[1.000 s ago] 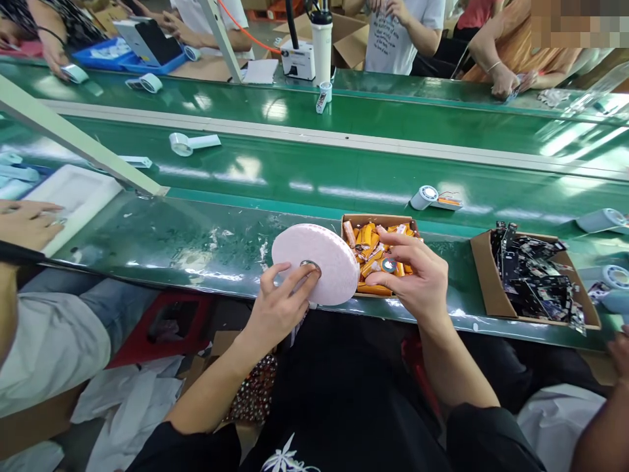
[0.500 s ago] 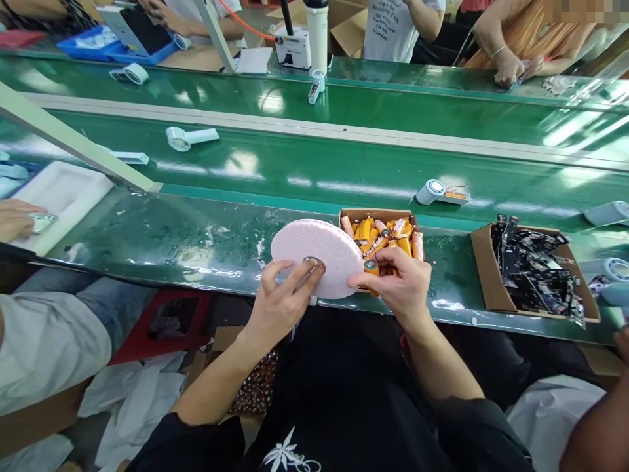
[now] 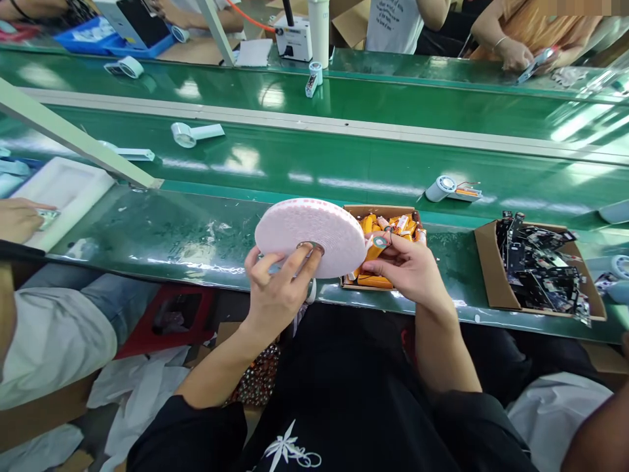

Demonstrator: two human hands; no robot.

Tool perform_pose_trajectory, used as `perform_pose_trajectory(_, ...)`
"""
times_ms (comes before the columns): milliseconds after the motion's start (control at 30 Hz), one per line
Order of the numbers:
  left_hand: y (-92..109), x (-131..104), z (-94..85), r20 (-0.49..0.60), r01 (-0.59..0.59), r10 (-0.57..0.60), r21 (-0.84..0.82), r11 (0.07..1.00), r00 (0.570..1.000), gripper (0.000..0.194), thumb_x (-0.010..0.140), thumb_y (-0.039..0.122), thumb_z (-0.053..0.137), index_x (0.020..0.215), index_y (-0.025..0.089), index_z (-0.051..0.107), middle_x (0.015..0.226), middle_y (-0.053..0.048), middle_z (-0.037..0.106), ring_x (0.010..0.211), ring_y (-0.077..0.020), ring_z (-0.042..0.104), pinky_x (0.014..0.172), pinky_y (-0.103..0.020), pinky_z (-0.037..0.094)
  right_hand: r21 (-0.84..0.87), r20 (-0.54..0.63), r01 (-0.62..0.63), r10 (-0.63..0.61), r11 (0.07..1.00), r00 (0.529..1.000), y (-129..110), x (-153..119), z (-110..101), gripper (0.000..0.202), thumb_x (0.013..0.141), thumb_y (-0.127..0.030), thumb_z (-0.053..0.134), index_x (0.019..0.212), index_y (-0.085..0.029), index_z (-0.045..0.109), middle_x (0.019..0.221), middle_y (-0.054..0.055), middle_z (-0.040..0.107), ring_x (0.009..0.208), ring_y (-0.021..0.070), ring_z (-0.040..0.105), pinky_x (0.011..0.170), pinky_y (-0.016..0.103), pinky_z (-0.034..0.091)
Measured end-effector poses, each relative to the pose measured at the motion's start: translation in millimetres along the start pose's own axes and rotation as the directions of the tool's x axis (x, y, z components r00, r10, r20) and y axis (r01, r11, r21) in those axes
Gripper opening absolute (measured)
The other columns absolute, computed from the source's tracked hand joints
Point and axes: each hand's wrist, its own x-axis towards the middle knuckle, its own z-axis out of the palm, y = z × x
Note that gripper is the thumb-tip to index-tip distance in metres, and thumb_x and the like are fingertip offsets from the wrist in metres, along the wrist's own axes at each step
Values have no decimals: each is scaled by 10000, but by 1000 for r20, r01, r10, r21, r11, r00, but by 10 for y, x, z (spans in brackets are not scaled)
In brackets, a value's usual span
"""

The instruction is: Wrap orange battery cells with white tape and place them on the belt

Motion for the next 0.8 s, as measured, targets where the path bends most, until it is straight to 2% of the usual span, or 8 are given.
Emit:
perform_pose_trajectory(100, 90, 12, 38, -35, 87, -84, 83, 993, 996, 430, 895, 239, 786, 1311, 302, 702, 1167, -34, 764, 1078, -305, 444, 1107, -547, 271, 178, -279, 126, -73, 976, 958, 143, 7, 322, 437, 794, -316, 962, 1153, -236, 725, 1056, 36, 807, 956, 249, 795, 882, 367, 697)
perform_pose_trajectory(233, 343, 0, 77, -99, 159, -156, 29, 987, 983, 547, 875, 524, 789, 1308, 202, 696, 988, -120, 715, 1015, -328, 466, 1000, -543, 323, 286, -630, 364, -112, 887, 768, 321, -16, 773, 505, 816, -376, 948, 1199, -277, 634, 1141, 44, 796, 1055, 263, 780, 961, 448, 670)
perform_pose_trajectory(267, 422, -25, 70, -94, 178, -179, -20, 984, 979, 611, 856, 578, 792, 1304, 173, 695, 948, -132, 692, 999, -330, 474, 963, -529, 350, 293, -639, 368, -106, 882, 762, 316, -5, 800, 506, 818, -384, 946, 1198, -273, 630, 1133, 49, 798, 1041, 268, 783, 955, 465, 669)
perform_pose_trajectory(400, 531, -279, 8, 134, 185, -152, -287, 940, 979, 620, 795, 575, 835, 1252, 173, 718, 935, -127, 682, 994, -328, 509, 911, -494, 408, 226, -523, 373, -211, 900, 826, -3, 153, 254, 419, 770, -319, 986, 1090, -238, 728, 1003, 46, 806, 878, 254, 794, 795, 416, 690)
perform_pose_trajectory(433, 451, -365, 7, 210, 186, -121, -323, 928, 970, 584, 794, 542, 837, 1245, 189, 726, 968, -126, 698, 1017, -334, 519, 933, -503, 414, 147, -561, 465, -313, 873, 766, -128, 206, -15, 390, 756, -317, 996, 1055, -252, 755, 992, 32, 799, 881, 233, 787, 775, 381, 681)
perform_pose_trajectory(533, -85, -577, 89, 421, 300, -182, -235, 924, 889, 599, 787, 463, 844, 1310, 202, 717, 1149, -156, 721, 1147, -385, 526, 1018, -554, 423, -187, -693, 713, -605, 675, 391, -391, 292, -795, 390, 674, -439, 1026, 985, -357, 805, 1006, -25, 770, 943, 145, 762, 732, 241, 621)
perform_pose_trajectory(667, -1052, -526, 333, 704, 462, -155, -269, 845, 693, 715, 690, 546, 897, 1317, 247, 728, 1337, -122, 707, 1268, -404, 539, 1099, -553, 446, -191, -685, 442, -441, 877, 579, -182, 72, -1048, 674, 520, -360, 1063, 1117, -410, 755, 875, -14, 765, 838, 249, 785, 731, 406, 677)
perform_pose_trajectory(800, -1767, 12, 805, 697, 620, -260, -329, 712, 668, 364, 923, 575, 638, 969, 243, 780, 1126, -48, 772, 1105, -267, 666, 1037, -374, 511, -62, -719, 44, -75, 997, 690, 237, -395, -718, 607, 565, -317, 982, 1080, -448, 690, 875, 0, 777, 953, 425, 773, 966, 734, 587)
